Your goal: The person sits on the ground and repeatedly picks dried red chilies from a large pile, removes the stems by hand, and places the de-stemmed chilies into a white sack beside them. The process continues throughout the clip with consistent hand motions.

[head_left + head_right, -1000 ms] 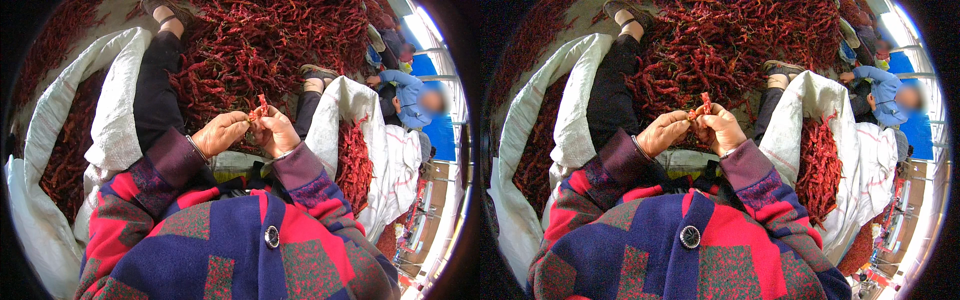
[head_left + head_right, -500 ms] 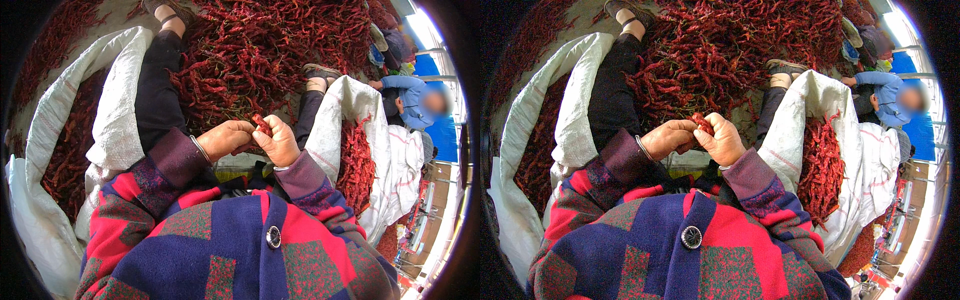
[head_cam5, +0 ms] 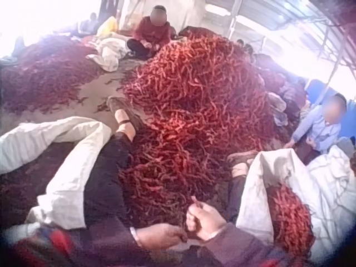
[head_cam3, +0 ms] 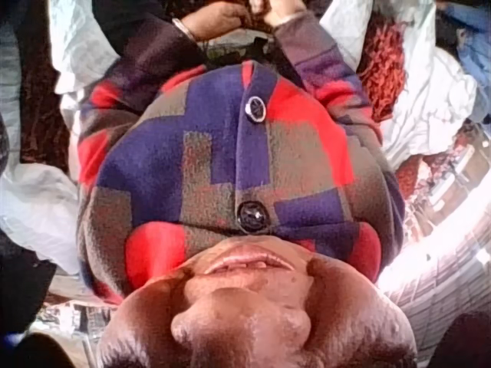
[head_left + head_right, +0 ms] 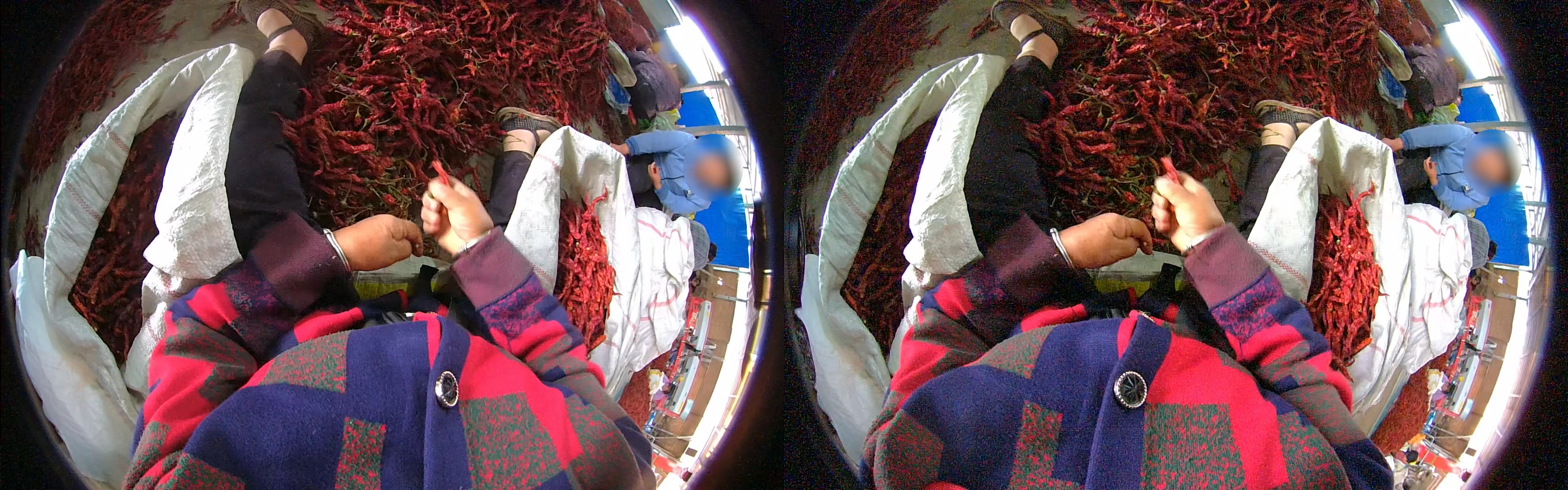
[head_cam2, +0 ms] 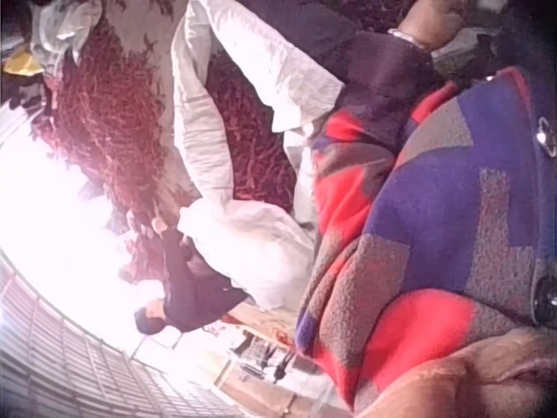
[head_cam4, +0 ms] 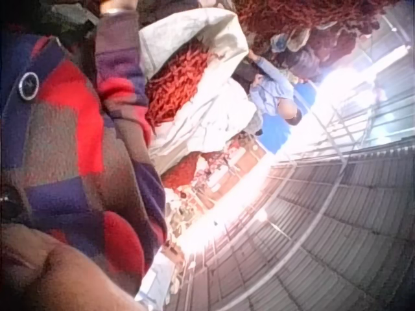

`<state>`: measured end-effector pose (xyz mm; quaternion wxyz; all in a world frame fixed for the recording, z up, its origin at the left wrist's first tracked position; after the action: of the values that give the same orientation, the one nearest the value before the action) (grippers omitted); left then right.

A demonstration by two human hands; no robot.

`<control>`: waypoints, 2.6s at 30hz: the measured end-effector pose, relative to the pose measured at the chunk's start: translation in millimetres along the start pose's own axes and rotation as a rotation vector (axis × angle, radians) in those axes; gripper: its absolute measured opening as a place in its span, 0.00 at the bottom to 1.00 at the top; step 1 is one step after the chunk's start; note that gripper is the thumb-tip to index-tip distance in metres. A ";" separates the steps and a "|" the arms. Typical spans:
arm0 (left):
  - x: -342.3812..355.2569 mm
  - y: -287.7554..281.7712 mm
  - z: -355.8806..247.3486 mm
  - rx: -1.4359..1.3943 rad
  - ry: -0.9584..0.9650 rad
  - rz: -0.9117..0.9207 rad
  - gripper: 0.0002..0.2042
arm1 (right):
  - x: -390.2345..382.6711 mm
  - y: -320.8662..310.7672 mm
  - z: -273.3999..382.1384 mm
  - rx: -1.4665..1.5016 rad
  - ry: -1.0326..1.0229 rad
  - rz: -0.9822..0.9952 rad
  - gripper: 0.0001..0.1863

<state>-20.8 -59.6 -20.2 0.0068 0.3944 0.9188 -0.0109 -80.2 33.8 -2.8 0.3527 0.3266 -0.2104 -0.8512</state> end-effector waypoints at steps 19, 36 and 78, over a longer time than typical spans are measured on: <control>-8.8 -25.5 2.3 0.797 -0.105 -0.149 0.09 | 111.4 2.4 3.0 -1.736 0.036 0.002 0.12; -11.5 -50.2 5.5 -0.244 -0.077 -0.490 0.09 | 14.6 4.6 44.1 -0.443 -0.225 -0.064 0.09; 0.7 -7.8 13.2 0.724 -0.137 0.048 0.09 | 136.0 14.3 4.4 -2.026 0.326 0.065 0.16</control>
<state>-26.9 -64.8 -33.4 -0.0716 0.3911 0.8434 -0.3615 -149.7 -75.5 -46.8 0.5100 -0.0185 0.6488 -0.5645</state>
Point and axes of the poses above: each hand's wrist, its own x-axis towards the middle knuckle, its own y-axis out of the palm, z = x × y, the point moved 4 cm from there along x, towards the middle knuckle, and after that the axes turned 11 degrees about z, right-handed, at the moved point
